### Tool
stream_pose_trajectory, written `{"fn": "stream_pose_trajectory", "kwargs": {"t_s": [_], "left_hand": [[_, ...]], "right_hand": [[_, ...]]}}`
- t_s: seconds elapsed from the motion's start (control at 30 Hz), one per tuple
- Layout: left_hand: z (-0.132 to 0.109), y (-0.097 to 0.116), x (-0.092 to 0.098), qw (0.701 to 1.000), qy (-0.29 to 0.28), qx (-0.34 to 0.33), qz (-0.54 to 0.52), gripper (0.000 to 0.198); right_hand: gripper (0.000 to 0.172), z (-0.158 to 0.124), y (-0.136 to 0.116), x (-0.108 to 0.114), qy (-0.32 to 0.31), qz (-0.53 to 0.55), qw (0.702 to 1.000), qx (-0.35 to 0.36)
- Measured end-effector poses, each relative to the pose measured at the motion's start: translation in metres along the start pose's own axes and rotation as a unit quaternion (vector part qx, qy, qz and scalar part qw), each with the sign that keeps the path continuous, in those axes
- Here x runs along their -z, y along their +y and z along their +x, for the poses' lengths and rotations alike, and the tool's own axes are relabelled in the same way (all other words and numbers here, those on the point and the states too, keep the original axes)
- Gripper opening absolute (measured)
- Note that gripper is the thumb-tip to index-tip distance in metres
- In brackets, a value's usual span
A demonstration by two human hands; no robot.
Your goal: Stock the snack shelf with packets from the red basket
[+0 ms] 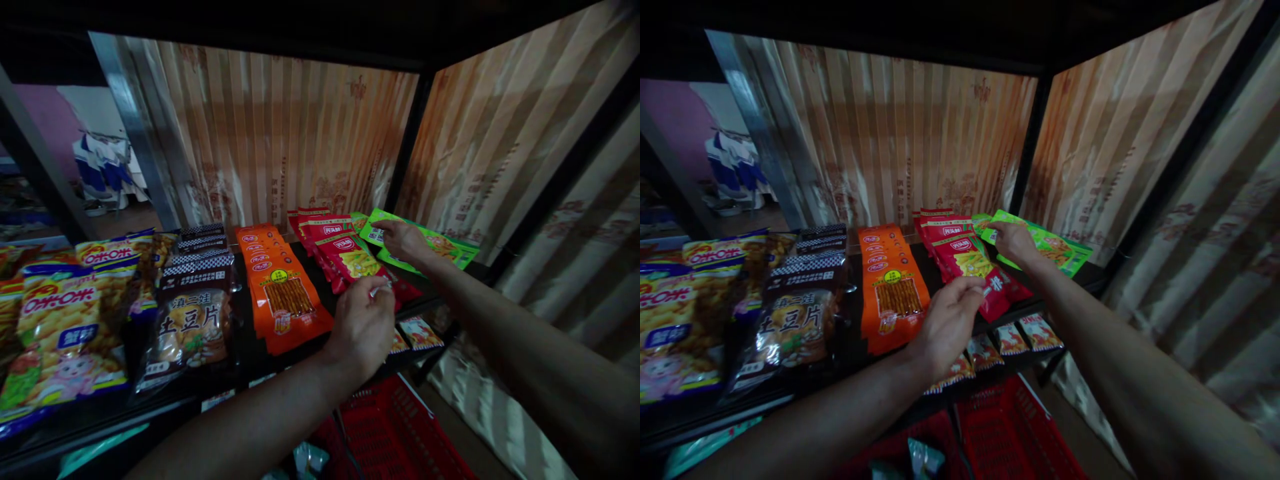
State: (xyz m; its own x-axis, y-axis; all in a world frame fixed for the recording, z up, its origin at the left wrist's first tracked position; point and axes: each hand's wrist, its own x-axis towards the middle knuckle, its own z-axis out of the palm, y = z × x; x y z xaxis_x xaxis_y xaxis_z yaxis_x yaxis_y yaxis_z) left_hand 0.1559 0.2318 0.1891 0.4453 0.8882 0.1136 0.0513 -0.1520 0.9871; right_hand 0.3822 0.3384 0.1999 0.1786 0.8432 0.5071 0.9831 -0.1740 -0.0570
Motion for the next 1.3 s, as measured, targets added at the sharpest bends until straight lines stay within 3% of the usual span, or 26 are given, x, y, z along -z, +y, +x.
{"fn": "stream_pose_trajectory", "kwargs": {"t_s": [0.1,0.17,0.27,0.37,0.6,0.9,1.17,1.3], "left_hand": [[-0.005,0.000,0.030,0.985,0.125,-0.023,0.113,0.030],[-0.003,-0.004,0.051,0.961,0.203,0.005,0.186,0.035],[0.003,-0.013,0.078,0.924,0.268,0.044,0.269,0.047],[0.010,-0.022,0.094,0.898,0.301,0.090,0.308,0.055],[0.027,-0.036,0.098,0.895,0.304,0.169,0.278,0.060],[0.053,-0.041,0.112,0.881,0.354,0.202,0.239,0.052],[0.079,-0.035,0.122,0.870,0.372,0.227,0.233,0.052],[0.098,-0.039,0.128,0.858,0.386,0.248,0.229,0.052]], "right_hand": [[0.044,-0.018,-0.061,0.025,0.020,0.154,0.987,0.039],[0.044,-0.030,-0.106,0.031,-0.013,0.248,0.964,0.093],[0.052,-0.041,-0.160,0.021,-0.099,0.354,0.924,0.104],[0.062,-0.041,-0.185,0.000,-0.173,0.373,0.909,0.060],[0.065,-0.027,-0.173,-0.044,-0.226,0.361,0.903,-0.047],[0.058,-0.019,-0.169,-0.062,-0.209,0.385,0.897,-0.059],[0.044,-0.008,-0.178,-0.082,-0.198,0.523,0.827,-0.062],[0.045,-0.002,-0.180,-0.090,-0.201,0.567,0.794,-0.089]]}}
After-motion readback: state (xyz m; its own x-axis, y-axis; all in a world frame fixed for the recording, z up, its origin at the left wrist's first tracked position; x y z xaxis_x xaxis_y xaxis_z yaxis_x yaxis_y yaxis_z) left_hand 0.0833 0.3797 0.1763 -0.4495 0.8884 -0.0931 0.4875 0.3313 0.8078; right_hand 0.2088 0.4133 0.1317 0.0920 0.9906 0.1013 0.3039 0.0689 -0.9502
